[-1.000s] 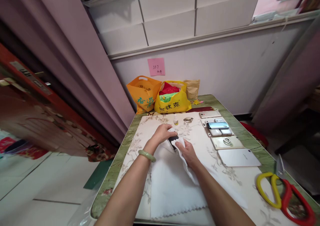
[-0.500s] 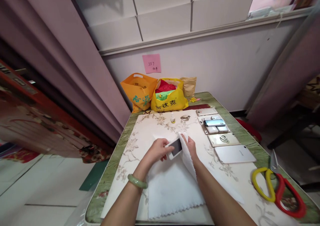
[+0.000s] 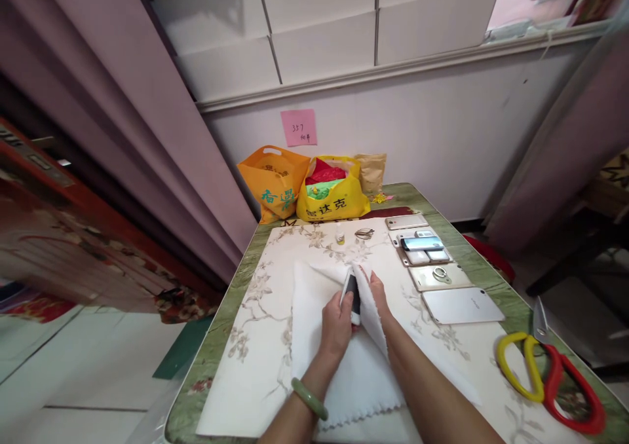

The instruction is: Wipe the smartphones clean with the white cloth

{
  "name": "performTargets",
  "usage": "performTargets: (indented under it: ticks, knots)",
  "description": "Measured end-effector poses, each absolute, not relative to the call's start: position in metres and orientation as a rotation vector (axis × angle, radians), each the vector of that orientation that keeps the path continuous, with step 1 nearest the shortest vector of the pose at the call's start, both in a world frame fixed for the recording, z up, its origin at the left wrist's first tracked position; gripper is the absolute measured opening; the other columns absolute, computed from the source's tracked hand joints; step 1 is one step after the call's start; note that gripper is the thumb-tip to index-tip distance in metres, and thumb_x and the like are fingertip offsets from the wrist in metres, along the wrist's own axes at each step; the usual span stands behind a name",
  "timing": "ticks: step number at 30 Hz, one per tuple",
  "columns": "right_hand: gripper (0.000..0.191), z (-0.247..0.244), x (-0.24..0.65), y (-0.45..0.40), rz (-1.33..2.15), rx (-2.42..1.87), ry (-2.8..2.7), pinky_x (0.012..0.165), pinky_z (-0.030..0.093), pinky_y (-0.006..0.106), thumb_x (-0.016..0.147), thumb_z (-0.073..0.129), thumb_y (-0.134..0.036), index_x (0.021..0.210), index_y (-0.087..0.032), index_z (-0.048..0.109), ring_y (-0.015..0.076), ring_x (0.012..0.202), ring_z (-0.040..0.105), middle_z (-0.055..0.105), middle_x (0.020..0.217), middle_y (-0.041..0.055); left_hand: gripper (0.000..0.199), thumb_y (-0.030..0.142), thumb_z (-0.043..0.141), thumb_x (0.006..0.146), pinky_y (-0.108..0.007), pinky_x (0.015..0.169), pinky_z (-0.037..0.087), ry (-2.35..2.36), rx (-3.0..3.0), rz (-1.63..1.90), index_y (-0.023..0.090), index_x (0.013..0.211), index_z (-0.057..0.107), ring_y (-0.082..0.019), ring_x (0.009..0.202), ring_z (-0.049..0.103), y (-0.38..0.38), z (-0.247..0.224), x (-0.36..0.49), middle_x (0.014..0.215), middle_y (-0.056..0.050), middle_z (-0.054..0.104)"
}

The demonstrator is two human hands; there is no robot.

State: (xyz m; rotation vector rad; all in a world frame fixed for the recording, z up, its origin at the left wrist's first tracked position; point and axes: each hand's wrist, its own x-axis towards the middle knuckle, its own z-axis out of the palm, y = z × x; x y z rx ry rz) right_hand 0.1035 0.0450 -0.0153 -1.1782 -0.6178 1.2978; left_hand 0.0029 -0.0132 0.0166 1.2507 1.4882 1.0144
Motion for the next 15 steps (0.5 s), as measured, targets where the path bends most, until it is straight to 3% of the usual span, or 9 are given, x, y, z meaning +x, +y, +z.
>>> performTargets:
  ticks: [8,13,15]
  knots:
    - [0.055,-0.011,0.098,0.041,1.263,-1.190,-0.832,0.056,0.046,0.027,0.071,0.063,-0.066,0.093,-0.015,0.065,0.0165,0.058,0.056,0.062,0.062,-0.0007,0.042,0.060,0.047,0.084,-0.028,0.061,0.046,1.605,1.170,1.303,0.019,0.075,0.056,-0.017,0.063,0.056,0.011,0.016,0.011,0.064,0.000,0.058]
    - [0.046,-0.009,0.090,0.035,1.132,-1.073,-1.030,0.082,0.049,0.032,0.074,0.065,-0.057,0.093,-0.016,0.067,0.0216,0.083,0.062,0.070,0.083,0.0046,0.035,0.050,0.040,0.090,-0.030,0.073,0.045,1.746,1.314,1.275,0.022,0.074,0.050,-0.018,0.072,0.056,0.030,0.027,0.005,0.072,-0.002,0.060]
    - [0.047,-0.010,0.091,0.036,1.128,-1.078,-0.992,0.085,0.049,0.034,0.076,0.063,-0.058,0.095,-0.016,0.066,0.0226,0.086,0.063,0.070,0.084,0.0050,0.035,0.049,0.039,0.091,-0.030,0.072,0.045,1.713,1.384,1.213,0.022,0.072,0.050,-0.018,0.072,0.056,0.028,0.027,0.004,0.072,-0.002,0.059]
